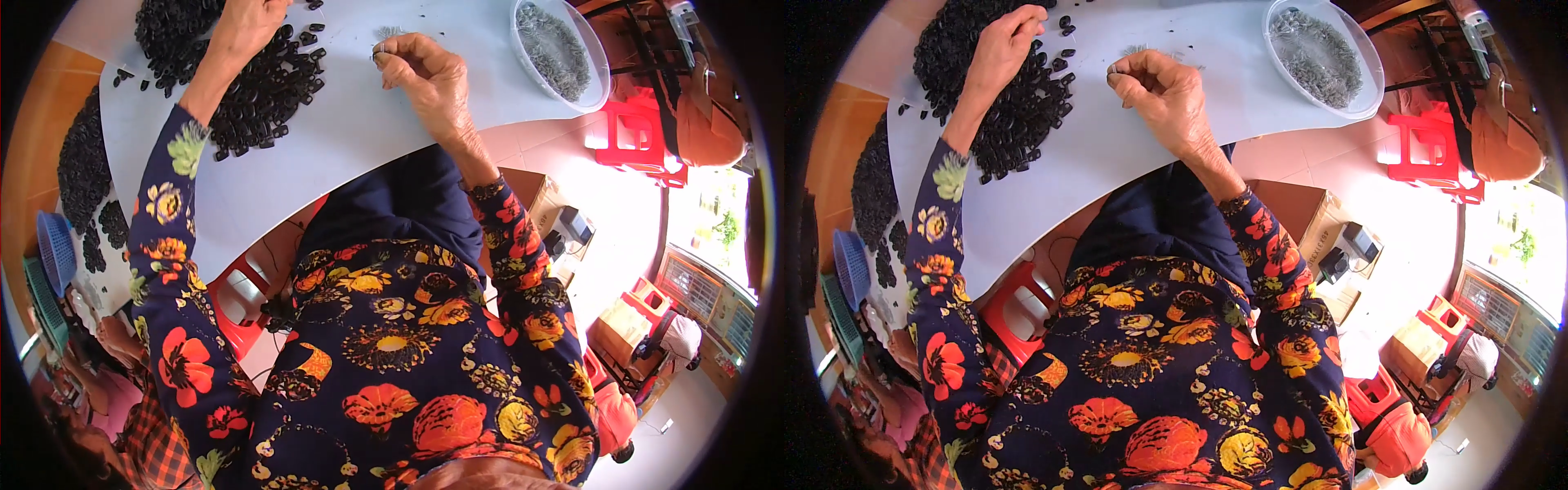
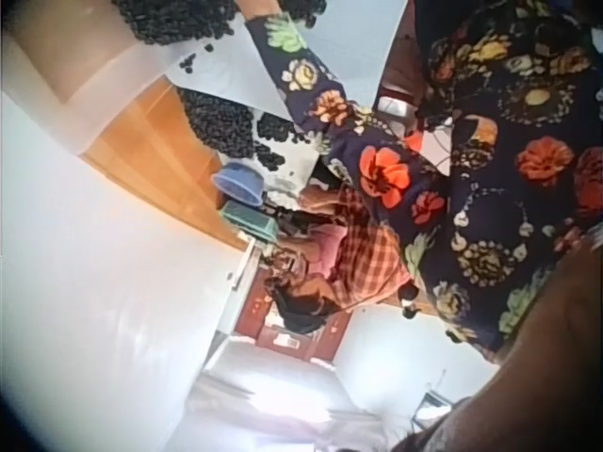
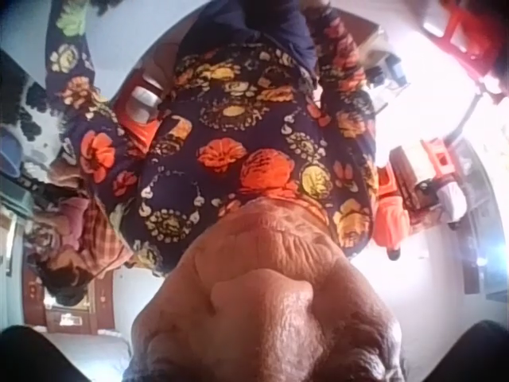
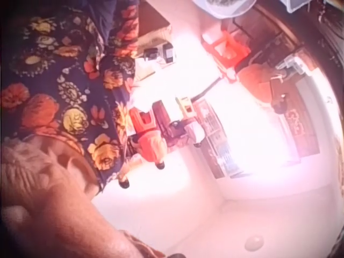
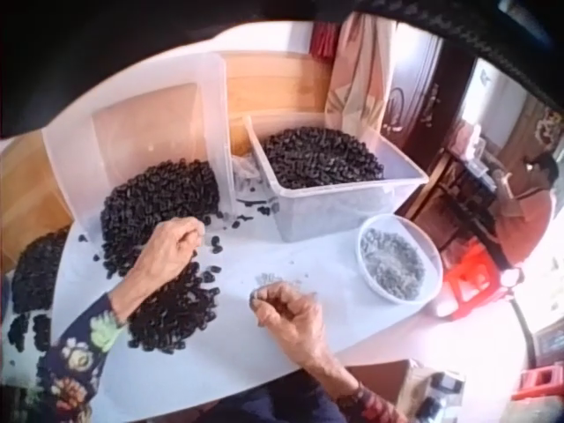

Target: The person assembles plastic fasteners by inserting small metal pins into the plastic pieces by hand.

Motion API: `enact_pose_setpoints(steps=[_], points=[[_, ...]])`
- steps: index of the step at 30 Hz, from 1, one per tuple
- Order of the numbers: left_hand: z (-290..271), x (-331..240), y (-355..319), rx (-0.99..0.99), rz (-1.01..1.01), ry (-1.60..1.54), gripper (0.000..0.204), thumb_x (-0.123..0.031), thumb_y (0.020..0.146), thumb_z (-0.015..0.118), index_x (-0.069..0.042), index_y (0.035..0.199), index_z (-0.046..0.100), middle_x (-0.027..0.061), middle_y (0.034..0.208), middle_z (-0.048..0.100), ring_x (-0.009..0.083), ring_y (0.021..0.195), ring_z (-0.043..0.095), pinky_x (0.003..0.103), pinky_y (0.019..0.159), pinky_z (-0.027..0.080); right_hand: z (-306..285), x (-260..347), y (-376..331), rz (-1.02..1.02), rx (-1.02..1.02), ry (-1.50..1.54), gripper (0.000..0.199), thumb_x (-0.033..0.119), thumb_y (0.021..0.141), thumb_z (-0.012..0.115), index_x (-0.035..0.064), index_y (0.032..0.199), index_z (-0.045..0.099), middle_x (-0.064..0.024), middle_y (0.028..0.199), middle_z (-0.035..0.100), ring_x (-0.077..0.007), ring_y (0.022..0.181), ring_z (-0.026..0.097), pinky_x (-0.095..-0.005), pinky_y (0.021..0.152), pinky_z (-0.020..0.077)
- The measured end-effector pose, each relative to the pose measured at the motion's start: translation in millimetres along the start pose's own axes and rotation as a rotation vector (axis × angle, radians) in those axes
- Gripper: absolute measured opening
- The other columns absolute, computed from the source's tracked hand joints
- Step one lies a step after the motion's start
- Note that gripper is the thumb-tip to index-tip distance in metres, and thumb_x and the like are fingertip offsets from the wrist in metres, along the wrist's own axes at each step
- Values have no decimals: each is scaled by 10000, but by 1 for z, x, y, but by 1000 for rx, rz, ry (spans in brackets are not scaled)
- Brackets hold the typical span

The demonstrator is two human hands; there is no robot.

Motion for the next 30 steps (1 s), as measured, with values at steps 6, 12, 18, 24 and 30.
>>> enact_pose_setpoints(steps=[6,12,18,24,30], points=[[45,23,23,123,78,359,242,-160,814,541,61,751,617,252,795,619,380,715,606,471,678,466,7,2,-3,10,41,-47,119,73,847,671,-21,912,636,-3,757,618,-58,666,546,-207,620,460],[58,35,28,111,234,593,183,-152,833,552,6,872,636,214,824,644,371,785,609,417,742,466,11,2,-5,23,43,-76,161,100,848,668,-31,937,636,-11,762,625,-67,672,554,-216,631,472],[52,54,36,93,227,308,160,-94,847,488,-1,931,588,218,845,620,416,806,592,449,698,476,9,1,-2,10,42,-90,171,110,846,668,-29,943,641,-19,769,637,-68,691,570,-224,637,484],[68,19,46,153,234,309,206,-126,844,507,3,982,588,251,847,607,430,832,587,474,748,476,4,0,-3,22,12,-101,169,109,837,673,-26,934,643,-22,754,636,-61,687,569,-222,634,483],[81,11,41,70,401,380,235,-136,816,545,62,942,558,273,804,592,438,805,584,479,731,477,9,2,-2,-1,33,-158,154,110,828,672,-21,906,646,-27,735,632,-64,674,570,-232,622,483]])
Point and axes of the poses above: each hand's wrist, its own y-axis towards the middle knuckle, its own z-axis out of the palm, x = y × z, the point moved 8 cm from there along y, towards the middle knuckle
